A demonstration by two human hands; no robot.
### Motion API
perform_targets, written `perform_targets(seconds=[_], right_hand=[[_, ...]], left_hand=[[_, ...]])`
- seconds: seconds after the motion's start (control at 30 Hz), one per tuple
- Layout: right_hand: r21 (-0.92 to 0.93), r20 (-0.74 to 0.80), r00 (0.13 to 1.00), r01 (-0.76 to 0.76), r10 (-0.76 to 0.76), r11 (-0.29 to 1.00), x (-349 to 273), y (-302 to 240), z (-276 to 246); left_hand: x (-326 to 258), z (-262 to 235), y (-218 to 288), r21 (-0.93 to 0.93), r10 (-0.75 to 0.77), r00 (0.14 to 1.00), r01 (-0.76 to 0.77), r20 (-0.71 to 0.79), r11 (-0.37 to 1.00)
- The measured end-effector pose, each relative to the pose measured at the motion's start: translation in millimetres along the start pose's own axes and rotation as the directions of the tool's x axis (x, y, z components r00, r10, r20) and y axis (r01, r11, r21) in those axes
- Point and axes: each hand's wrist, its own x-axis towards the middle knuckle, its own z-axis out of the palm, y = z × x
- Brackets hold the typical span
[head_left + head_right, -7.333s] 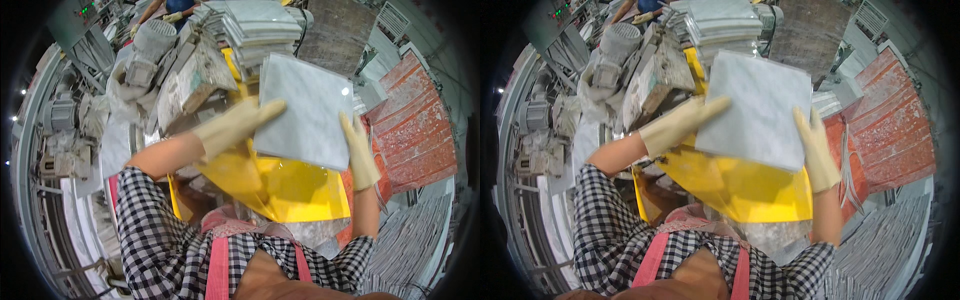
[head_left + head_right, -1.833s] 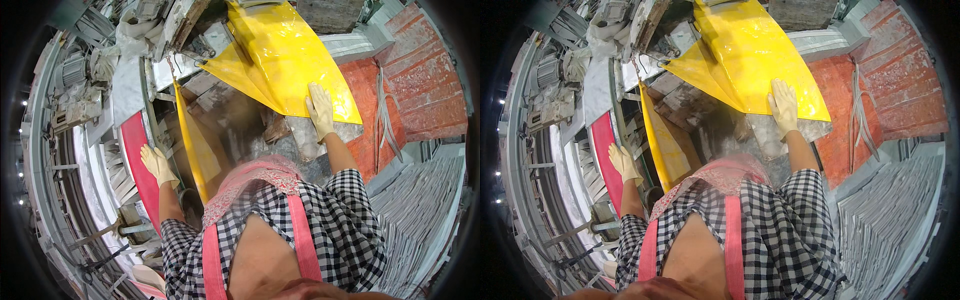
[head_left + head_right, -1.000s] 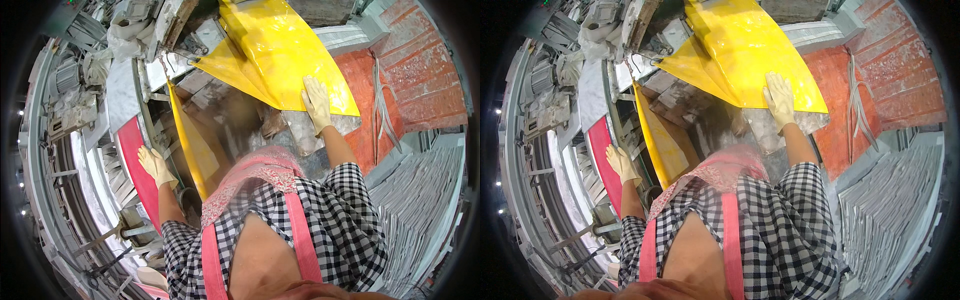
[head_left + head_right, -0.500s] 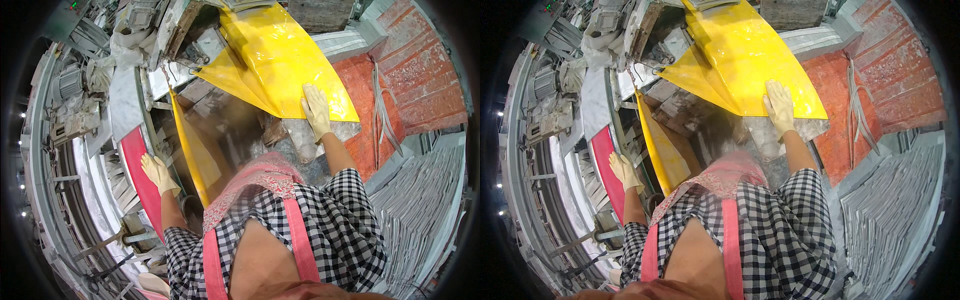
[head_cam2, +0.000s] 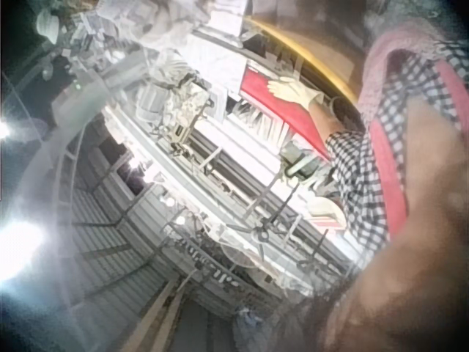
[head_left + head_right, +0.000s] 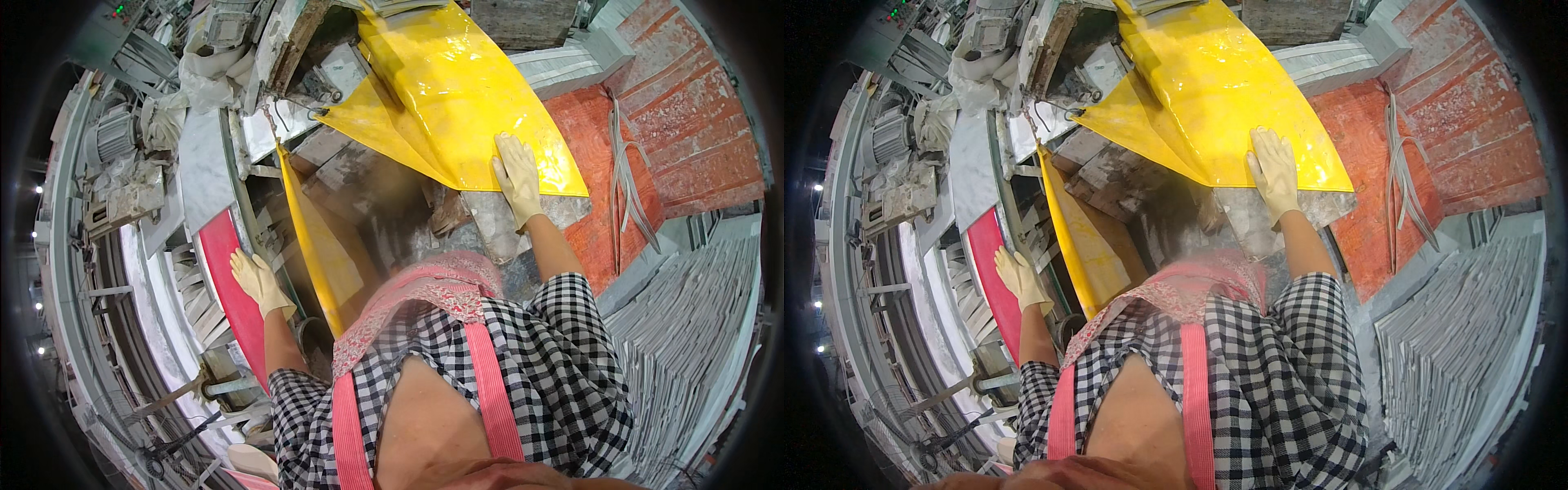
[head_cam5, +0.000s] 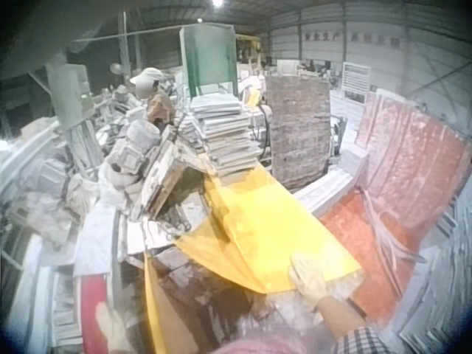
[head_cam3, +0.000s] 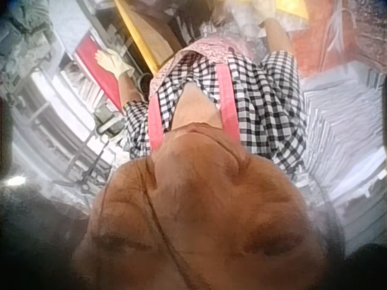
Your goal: The person repeatedly picks up rectangular tiles from a conveyor and stacks them on a yellow tray. They handle the tiles one at a time, aligning each piece before placing it on the growing stack. The person wears gloves and a checkered shirt with a pink apron.
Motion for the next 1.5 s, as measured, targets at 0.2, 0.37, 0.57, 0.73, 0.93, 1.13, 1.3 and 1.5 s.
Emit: perform_targets(seconds=[0.2, 0.37, 0.57, 0.73, 0.93, 1.13, 1.3, 1.5], right_hand=[[-0.039, 0.0, 1.0, 0.0, 0.0, 0.999, 4.8, 0.6, 2.6], [-0.022, -0.034, 0.999, 0.01, -0.011, 1.0, 3.8, -4.4, -1.8], [-0.014, -0.093, 0.992, 0.078, -0.079, 0.997, 4.9, 5.6, 5.7], [-0.053, -0.163, 0.977, 0.132, -0.139, 0.99, 0.0, 15.0, 17.5], [-0.015, -0.121, 0.979, 0.163, -0.164, 0.986, 15.2, 17.1, 27.8], [-0.074, -0.08, 0.983, 0.161, -0.166, 0.984, 11.3, 24.7, 28.6], [-0.154, -0.092, 0.977, 0.178, -0.193, 0.972, 11.8, 22.6, 27.4], [-0.092, -0.111, 0.975, 0.181, -0.191, 0.979, 9.4, 18.6, 22.5]], left_hand=[[6.8, 7.6, -1.9, 0.013, 0.02, 1.0, -0.02, 0.003, 1.0], [5.6, 6.6, -3.5, 0.021, 0.034, 0.999, -0.033, -0.003, 0.999], [7.1, -1.2, -3.5, 0.03, 0.08, 0.996, -0.079, -0.025, 0.996], [11.8, -1.3, -2.5, -0.016, 0.164, 0.983, -0.165, -0.082, 0.986], [9.9, -1.3, 0.0, -0.029, 0.119, 0.99, -0.121, -0.075, 0.992], [6.7, 0.0, 5.9, 0.012, 0.078, 0.995, -0.078, -0.068, 0.997], [5.4, 0.8, 6.6, 0.015, 0.057, 0.996, -0.056, -0.074, 0.998], [6.7, -2.9, 6.9, 0.018, 0.052, 0.998, -0.051, -0.036, 0.999]])
